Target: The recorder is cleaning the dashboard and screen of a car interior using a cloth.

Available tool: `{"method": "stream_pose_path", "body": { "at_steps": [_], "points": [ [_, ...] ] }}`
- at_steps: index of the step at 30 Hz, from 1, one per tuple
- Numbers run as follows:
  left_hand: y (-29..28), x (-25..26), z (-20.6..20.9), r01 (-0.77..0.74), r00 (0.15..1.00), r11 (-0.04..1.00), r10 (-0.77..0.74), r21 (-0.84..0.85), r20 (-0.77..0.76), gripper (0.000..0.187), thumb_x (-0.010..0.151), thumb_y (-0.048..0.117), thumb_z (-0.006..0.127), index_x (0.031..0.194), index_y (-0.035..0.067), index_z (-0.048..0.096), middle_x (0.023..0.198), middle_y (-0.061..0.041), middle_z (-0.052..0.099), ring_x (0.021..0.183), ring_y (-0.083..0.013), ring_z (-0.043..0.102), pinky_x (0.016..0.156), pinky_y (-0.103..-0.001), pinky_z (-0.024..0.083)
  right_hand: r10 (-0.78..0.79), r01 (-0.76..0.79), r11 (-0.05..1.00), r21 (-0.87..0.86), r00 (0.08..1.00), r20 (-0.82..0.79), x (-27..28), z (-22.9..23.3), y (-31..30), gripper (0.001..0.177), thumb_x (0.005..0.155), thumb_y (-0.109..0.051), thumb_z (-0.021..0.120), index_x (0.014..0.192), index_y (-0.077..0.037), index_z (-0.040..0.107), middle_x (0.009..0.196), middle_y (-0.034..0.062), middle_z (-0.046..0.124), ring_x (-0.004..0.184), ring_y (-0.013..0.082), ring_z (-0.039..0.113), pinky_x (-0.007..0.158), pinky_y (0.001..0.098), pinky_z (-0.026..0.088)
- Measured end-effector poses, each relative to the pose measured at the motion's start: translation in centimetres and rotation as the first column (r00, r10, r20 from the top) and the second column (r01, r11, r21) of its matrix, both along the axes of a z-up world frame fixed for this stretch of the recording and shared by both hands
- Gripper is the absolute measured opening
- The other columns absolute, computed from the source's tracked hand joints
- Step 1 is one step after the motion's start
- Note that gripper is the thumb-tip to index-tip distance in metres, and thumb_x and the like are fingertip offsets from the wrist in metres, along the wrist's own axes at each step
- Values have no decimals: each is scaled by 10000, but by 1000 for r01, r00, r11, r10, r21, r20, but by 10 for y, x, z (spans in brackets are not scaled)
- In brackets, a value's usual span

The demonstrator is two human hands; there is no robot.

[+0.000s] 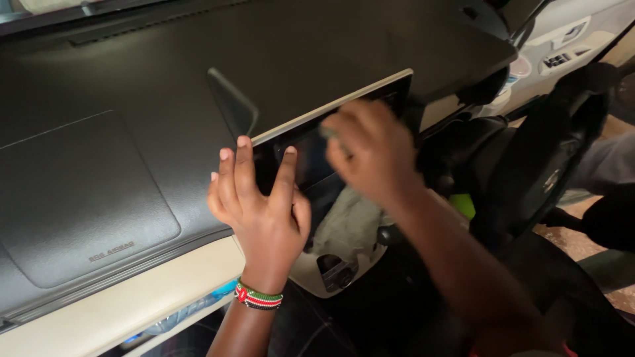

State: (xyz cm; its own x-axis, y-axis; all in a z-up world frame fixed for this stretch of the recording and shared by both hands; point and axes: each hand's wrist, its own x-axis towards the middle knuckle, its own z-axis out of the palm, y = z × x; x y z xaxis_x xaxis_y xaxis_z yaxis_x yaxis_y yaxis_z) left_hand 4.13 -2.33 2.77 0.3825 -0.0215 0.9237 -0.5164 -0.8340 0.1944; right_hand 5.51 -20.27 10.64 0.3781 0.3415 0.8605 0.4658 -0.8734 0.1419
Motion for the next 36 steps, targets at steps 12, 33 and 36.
{"method": "stream_pose_path", "body": {
  "at_steps": [12, 33, 36],
  "points": [
    [8, 1, 8, 28, 1000, 999, -27, -45, 6, 371, 944, 161, 670, 1314, 141, 701, 1549, -228, 436, 1484, -437, 366, 1210, -587, 266, 154, -154, 987, 56, 988, 10, 9, -4, -4, 299, 897, 4, 721, 1189, -43, 681, 1167, 86, 652, 1059, 308, 661, 845, 410, 567],
    [4, 20, 37, 62, 997, 992, -65, 108, 31, 292, 991, 209, 676, 1265, 158, 764, 1559, -159, 527, 1536, -384, 355, 1267, -613, 136, 145, -141, 986, 86, 989, -41, 36, -16, -75, 300, 912, 109, 690, 1122, -99, 741, 1117, 79, 625, 950, 259, 640, 716, 398, 505],
    [-5, 23, 34, 44, 998, 976, -53, 215, 37, 304, 973, 203, 670, 1258, 149, 762, 1564, -144, 548, 1544, -374, 375, 1258, -650, 96, 92, -92, 996, -20, 996, 17, 40, -19, -83, 198, 1005, 77, 741, 1132, -74, 728, 1135, 112, 602, 893, 266, 597, 657, 414, 443]
  ]
}}
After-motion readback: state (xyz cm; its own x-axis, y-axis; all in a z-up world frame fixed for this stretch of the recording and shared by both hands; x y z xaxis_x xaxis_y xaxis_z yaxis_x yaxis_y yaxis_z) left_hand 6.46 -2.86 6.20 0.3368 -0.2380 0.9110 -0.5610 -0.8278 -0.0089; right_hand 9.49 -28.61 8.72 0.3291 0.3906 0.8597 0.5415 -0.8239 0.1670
